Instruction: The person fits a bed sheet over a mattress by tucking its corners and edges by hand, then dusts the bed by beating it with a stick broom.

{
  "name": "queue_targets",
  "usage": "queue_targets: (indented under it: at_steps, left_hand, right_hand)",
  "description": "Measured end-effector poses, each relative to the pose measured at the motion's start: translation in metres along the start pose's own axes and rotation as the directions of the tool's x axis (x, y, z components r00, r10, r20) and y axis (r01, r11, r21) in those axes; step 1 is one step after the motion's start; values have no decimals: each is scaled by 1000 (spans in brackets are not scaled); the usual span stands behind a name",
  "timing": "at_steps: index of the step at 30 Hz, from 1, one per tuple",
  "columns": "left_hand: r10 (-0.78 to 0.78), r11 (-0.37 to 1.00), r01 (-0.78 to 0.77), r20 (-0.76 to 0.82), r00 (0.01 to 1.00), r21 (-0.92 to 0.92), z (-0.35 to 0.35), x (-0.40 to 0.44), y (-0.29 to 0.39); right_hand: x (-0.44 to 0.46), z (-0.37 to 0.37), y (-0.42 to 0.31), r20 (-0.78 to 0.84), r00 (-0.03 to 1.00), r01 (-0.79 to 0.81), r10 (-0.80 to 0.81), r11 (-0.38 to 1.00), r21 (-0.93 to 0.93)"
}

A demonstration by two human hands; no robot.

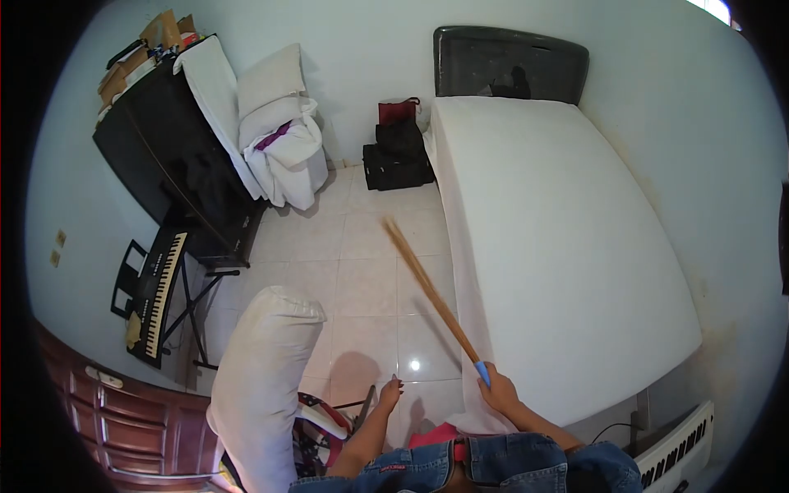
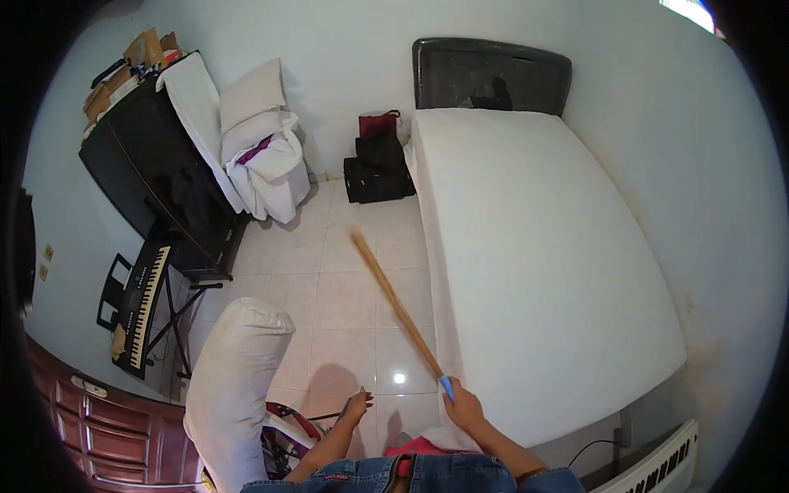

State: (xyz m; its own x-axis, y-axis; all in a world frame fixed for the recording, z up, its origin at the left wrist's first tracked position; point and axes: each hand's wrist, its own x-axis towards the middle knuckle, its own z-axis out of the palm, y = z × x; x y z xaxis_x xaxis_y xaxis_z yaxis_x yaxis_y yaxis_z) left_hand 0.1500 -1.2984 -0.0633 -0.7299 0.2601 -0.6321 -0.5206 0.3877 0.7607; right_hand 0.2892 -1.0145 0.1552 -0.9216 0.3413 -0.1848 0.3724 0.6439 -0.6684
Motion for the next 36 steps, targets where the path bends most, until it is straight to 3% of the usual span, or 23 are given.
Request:
queue_targets:
  at_steps: [1,2,4,5,6,7,8,11,12,14,15,17,18,20,21,24,25,27,30,31,33,34,36]
  left_hand:
    - [1,1000,-1,4,1000,-1,-5,-3,8]
    - [-31,999,31,32,999,-4,-8,-7,14]
    - [-60,998,61,57,997,-10,-10,-14,24]
    - [-110,994,112,101,989,-15,-11,-17,24]
    - [-163,986,167,143,976,-14,-14,-22,23]
    - [-173,984,175,142,975,-3,-19,-28,26]
    - [-176,984,178,185,967,5,-23,-34,29]
    - [-173,984,175,205,963,9,-38,-27,39]
    - [-171,985,175,180,969,-5,-44,-22,41]
    - [-161,985,168,143,977,-37,-58,5,39]
    - [-155,984,163,101,983,-77,-62,17,43]
    - [-133,989,137,67,989,-55,-66,28,77]
    - [-112,993,113,37,993,-28,-67,33,100]
    - [-55,998,55,28,998,-14,-65,48,141]
    - [-72,997,72,48,996,1,-64,52,163]
    - [-91,995,85,110,990,59,-61,79,215]
    - [-113,990,99,145,983,97,-56,94,230]
    - [-120,989,108,122,985,103,-47,125,250]
    - [-173,980,161,96,980,118,-40,155,282]
    - [-161,984,148,132,978,100,-37,167,289]
    - [-140,989,130,171,975,69,-28,189,306]
    - [-149,988,141,170,974,55,-26,201,315]
    - [-153,988,150,175,973,31,-20,229,330]
  right_hand:
    - [9,6,-5,-126,991,54,-51,998,22]
    - [17,13,-1,-126,991,54,-51,998,19]
    - [39,37,19,-161,982,-105,100,994,-22]
    - [50,51,40,-160,982,-105,100,994,-20]
    - [57,68,68,-59,936,-346,346,938,13]
    - [61,84,89,53,819,-572,571,820,22]
    - [64,96,101,62,812,-583,580,812,28]
    - [83,115,117,477,799,-327,366,930,-164]
    - [86,117,113,474,800,-334,368,929,-158]
    - [97,119,93,304,908,-320,287,945,62]
    - [107,111,81,301,911,-315,283,947,63]
    - [137,70,37,99,972,-224,214,969,106]
    - [153,61,31,84,975,-213,204,971,110]
    - [198,37,24,-238,961,-112,140,986,125]
    - [224,35,34,-325,934,-122,148,988,99]
    - [291,35,73,-472,865,-69,171,972,226]
    - [306,26,83,-492,857,-51,156,974,221]
    - [326,10,91,-84,909,-343,407,849,403]
    - [331,-40,69,18,934,-342,358,874,346]
    - [337,-46,72,18,934,-342,357,877,337]
    - [348,-54,79,-41,988,-138,147,975,174]
    - [357,-49,86,-44,989,-135,144,977,165]
    - [378,-40,86,-408,912,1,42,995,104]
